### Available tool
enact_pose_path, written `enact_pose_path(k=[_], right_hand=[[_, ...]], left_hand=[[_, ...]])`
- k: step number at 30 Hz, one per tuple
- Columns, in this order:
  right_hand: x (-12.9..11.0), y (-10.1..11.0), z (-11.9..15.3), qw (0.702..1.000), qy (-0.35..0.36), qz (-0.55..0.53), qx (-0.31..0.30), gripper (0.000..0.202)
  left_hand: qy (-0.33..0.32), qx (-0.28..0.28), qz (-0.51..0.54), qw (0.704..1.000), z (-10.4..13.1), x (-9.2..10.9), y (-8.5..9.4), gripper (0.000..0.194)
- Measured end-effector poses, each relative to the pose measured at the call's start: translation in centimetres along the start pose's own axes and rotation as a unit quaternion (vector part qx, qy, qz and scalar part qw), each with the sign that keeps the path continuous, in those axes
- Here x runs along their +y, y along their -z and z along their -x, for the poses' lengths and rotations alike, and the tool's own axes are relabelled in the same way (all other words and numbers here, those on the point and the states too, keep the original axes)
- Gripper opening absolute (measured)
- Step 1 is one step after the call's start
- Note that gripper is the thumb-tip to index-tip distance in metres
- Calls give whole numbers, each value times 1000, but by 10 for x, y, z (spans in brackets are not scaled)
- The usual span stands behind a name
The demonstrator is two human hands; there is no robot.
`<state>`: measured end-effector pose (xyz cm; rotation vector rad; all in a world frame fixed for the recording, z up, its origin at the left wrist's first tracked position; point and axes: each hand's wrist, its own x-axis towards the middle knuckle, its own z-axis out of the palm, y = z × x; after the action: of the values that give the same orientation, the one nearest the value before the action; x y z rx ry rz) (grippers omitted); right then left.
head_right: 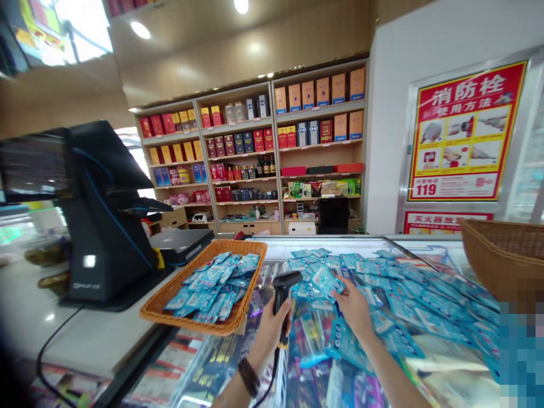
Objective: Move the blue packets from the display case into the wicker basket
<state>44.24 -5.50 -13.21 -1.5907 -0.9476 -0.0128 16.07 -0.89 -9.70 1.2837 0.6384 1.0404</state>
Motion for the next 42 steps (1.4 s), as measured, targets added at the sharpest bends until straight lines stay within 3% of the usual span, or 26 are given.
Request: enact_pose_path(k=[4,10,26,35,39,42], right_hand=[[-12,6,1,998,-57,-15,30,50],[-18,-1,7,981,-127,-141,40,57],[-19,-6,13,984,-113,-132,25,66],[-46,3,17,986,-110,-120,30,57],[-61,-3,15,984,-105,-137,34,58],[-69,-25,9,978,-114,-174,6,63]], left_hand=[[-6,-11,0,1000,3,0,-3,100],[-1,-57,17,998,7,7,-6,95],[6,-83,34,996,12,17,-9,92],[-1,-85,39,996,15,26,-8,94],[-21,-61,59,996,15,44,-2,93],[-45,4,65,997,11,62,17,92]])
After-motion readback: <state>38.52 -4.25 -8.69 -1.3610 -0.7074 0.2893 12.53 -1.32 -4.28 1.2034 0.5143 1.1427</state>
